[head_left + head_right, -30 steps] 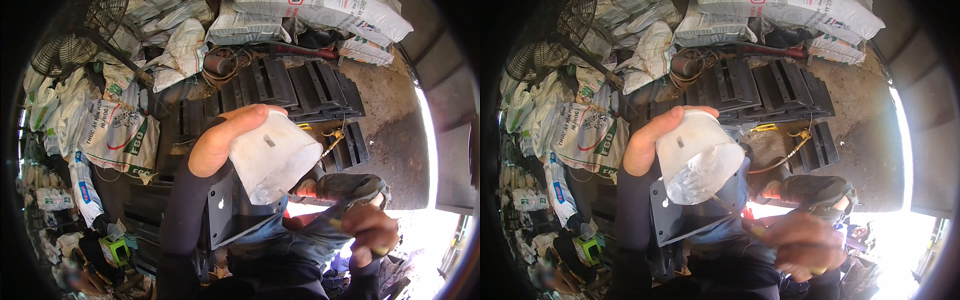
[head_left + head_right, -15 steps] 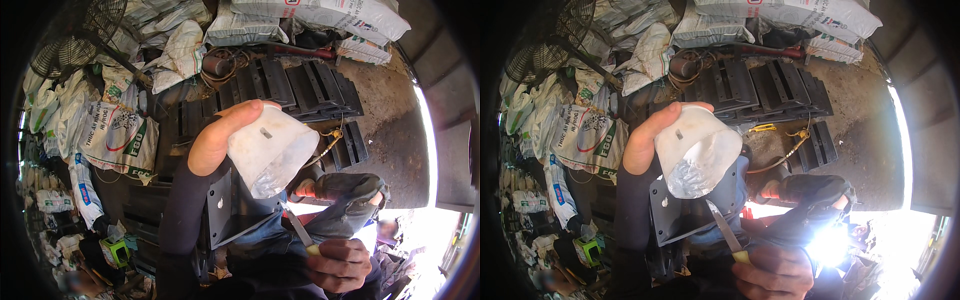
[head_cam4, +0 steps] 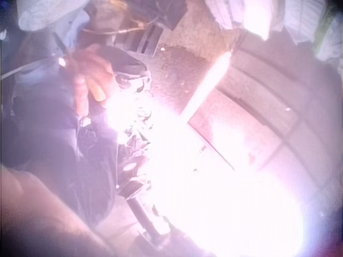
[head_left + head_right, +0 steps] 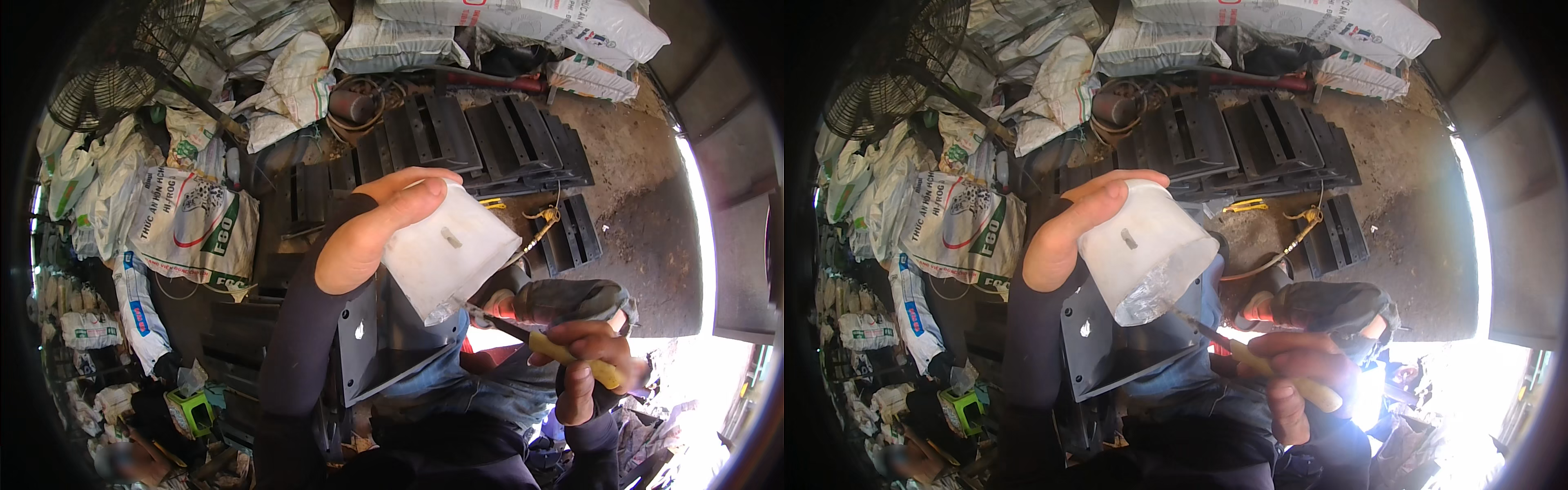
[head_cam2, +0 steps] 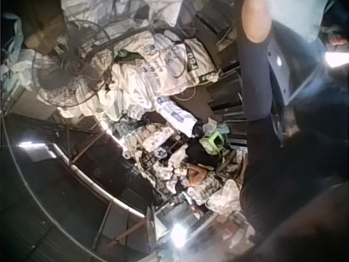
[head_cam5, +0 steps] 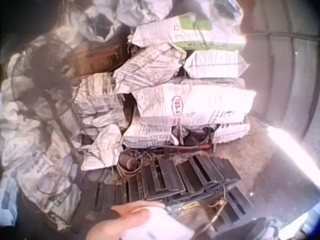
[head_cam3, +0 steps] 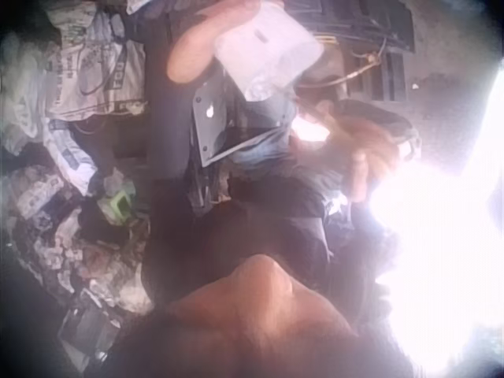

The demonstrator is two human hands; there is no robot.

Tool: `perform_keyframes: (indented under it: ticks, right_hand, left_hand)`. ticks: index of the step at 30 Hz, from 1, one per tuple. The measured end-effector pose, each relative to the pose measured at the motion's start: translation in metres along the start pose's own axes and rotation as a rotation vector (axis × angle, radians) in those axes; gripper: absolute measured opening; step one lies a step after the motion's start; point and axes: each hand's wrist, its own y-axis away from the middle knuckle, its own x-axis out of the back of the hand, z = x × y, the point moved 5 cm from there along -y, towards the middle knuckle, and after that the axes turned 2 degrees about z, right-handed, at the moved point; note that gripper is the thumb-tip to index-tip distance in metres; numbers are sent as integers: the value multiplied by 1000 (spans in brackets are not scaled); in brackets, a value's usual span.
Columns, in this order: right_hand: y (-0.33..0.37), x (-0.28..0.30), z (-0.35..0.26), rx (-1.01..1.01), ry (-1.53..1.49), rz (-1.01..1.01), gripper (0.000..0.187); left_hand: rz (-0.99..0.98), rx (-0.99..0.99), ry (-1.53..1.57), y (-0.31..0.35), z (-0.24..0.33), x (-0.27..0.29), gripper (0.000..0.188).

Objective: The person holds a gray metal panel and uses a putty knife to apply a white paste from a plastic container onto the panel surface. They repeatedly scoop paste and spread it in small patches across the panel.

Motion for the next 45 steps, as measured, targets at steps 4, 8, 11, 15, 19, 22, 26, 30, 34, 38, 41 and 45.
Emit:
perform_keyframes:
  ticks: [4, 8, 11, 15, 19, 22, 26, 30, 34, 38, 41, 45]
  right_hand:
    - [0, -4, -2, -55, -15, -33, 33]
    - [-2, -7, 2, -37, -72, 27, 33]
    - [-8, -5, 13, -75, -152, 61, 32]
    - [-11, -2, 22, -101, -252, 67, 32]
    - [-12, 1, 13, 82, -141, 23, 28]
    - [-13, -11, -4, 454, 17, -225, 27]
    - [-7, -25, -12, 792, 116, -423, 7]
    - [6, -31, -15, 862, 183, -378, 13]
    - [16, -23, -18, 866, 204, -355, 5]
    - [8, -9, -16, 556, 108, -267, 15]
    - [4, -5, -5, 199, 126, -147, 28]
    - [6, -5, 15, 5, -59, -9, 30]
  left_hand:
    - [6, -13, -39, -1, 0, -2, 48]
    - [0, -15, -28, -3, -1, -1, 47]
    - [1, -16, -10, -1, -2, 0, 46]
    - [1, -20, -3, -1, -2, 1, 44]
    - [2, -25, 3, -2, -1, 3, 43]
    - [-7, -24, -38, -2, 0, 5, 45]
    - [-19, -25, -29, -2, 1, 6, 48]
    - [-22, -25, 22, -2, 0, 4, 48]
    - [-16, -29, 68, -2, 0, 4, 43]
    - [-29, -36, 28, -2, 2, 2, 43]
    - [-12, -35, -8, 0, 0, 0, 43]
    - [3, -39, -30, 0, 0, 0, 44]
